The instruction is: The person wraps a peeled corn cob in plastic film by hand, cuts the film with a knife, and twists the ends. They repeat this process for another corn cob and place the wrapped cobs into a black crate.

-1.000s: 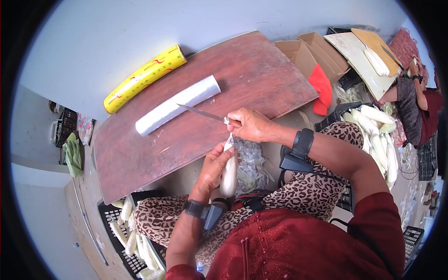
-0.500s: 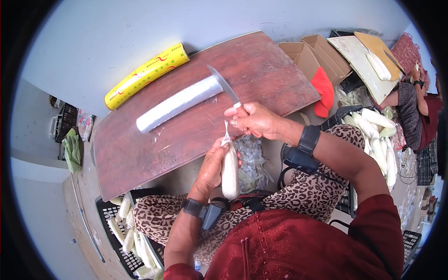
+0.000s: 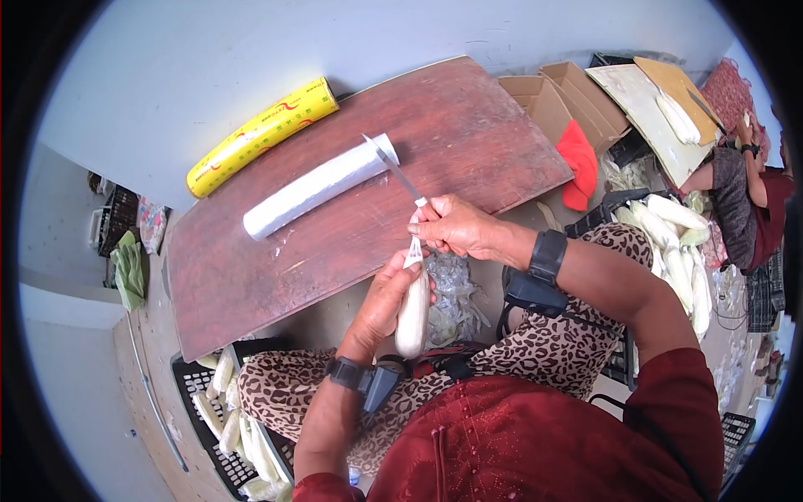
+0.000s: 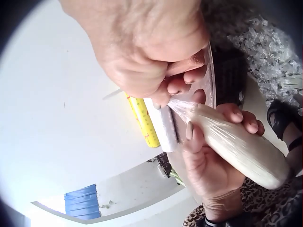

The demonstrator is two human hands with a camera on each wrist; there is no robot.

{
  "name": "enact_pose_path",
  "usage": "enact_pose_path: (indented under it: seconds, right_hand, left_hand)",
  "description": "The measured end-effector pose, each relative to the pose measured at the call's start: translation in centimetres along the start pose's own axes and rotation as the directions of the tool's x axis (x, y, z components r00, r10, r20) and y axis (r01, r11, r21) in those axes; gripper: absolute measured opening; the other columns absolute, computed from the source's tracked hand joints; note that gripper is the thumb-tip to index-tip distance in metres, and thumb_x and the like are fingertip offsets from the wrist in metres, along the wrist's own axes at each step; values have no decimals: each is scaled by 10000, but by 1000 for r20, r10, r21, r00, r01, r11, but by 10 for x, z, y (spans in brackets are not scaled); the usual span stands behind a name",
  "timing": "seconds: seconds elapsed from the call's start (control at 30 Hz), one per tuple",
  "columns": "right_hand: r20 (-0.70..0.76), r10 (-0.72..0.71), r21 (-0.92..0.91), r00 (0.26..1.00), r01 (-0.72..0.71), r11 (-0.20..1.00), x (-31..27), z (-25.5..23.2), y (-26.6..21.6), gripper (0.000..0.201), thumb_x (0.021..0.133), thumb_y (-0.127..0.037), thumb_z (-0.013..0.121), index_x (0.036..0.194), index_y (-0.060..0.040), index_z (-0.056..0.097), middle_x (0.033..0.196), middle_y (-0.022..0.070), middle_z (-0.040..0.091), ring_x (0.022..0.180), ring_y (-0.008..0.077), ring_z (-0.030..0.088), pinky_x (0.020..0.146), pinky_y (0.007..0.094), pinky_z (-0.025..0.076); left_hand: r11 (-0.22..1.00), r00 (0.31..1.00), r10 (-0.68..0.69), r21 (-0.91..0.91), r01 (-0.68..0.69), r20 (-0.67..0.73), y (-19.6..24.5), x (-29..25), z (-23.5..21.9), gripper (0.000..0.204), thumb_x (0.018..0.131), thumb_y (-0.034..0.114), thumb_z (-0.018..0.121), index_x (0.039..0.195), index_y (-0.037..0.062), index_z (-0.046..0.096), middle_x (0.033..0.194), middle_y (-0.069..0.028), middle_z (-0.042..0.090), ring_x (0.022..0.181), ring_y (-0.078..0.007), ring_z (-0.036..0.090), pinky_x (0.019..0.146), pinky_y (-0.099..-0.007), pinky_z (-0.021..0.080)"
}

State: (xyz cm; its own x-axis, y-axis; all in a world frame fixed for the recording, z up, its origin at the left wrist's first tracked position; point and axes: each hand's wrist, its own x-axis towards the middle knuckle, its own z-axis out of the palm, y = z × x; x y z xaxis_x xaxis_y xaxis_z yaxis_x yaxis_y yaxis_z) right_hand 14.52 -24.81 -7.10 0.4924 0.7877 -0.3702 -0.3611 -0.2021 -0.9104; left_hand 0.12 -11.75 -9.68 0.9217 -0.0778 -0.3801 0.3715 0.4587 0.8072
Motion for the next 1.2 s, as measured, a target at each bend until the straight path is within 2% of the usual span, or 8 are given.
enact_pose_path:
  seconds: [0.4,0.6,0.7,0.8,0.83,0.93,1.13,1.2]
  right_hand:
    - [-120,-38,-152,992,20,988,5,5,0,126,903,-165,617,853,-51,596,616,-18,523,486,42,428,374,206,292]
    - [-97,-78,-155,992,62,986,12,2,7,126,897,-158,619,845,-44,609,619,-17,535,491,36,438,381,204,295]
    - [-46,0,-154,999,-7,988,3,1,-7,149,901,-182,632,893,-37,602,638,-20,527,484,27,419,370,205,286]
    - [-114,-26,55,993,32,998,7,-3,-9,241,906,-258,651,952,-32,583,669,-12,516,473,21,400,356,204,265]
    - [-135,-42,33,990,47,998,7,-4,-8,355,892,-341,669,971,-13,558,695,-3,507,467,18,390,347,201,255]
    - [-108,108,-50,988,-114,992,-2,0,-12,395,874,-362,688,945,0,547,694,12,512,472,20,396,362,196,273]
    - [-116,57,-97,992,-69,993,2,9,6,246,858,-199,699,871,-1,554,670,15,526,468,45,417,395,208,312]
    - [-123,25,-183,992,-48,982,5,6,8,177,841,-124,684,857,-2,557,669,12,528,489,51,433,412,218,326]
  left_hand:
    - [1000,999,-4,14,5,-45,-11,5,1,426,988,436,432,1219,80,471,814,-81,599,693,-166,606,647,-288,513]
    - [991,1000,0,130,1,-7,-4,2,2,386,982,431,442,1188,106,476,793,-77,598,669,-155,600,615,-284,506]
    - [990,998,18,140,-10,-58,-5,3,1,342,982,403,453,1137,101,495,783,-73,598,654,-154,596,602,-282,504]
    - [985,995,43,173,-27,-91,-12,5,-5,304,983,377,469,1099,98,509,785,-63,594,656,-147,592,596,-281,504]
    - [980,994,54,195,-34,-94,-14,5,-7,293,983,368,475,1088,97,512,787,-58,592,659,-144,591,595,-280,504]
    - [970,979,138,218,-104,-150,-19,8,-6,270,989,345,484,1091,97,516,794,-39,581,671,-129,581,598,-279,503]
    - [908,981,169,402,-119,-92,-19,8,-6,231,992,280,510,1077,70,552,835,5,554,720,-77,533,629,-255,486]
    - [910,983,167,397,-122,-81,-20,9,-7,257,972,302,546,1100,81,523,829,-16,567,700,-102,557,632,-263,492]
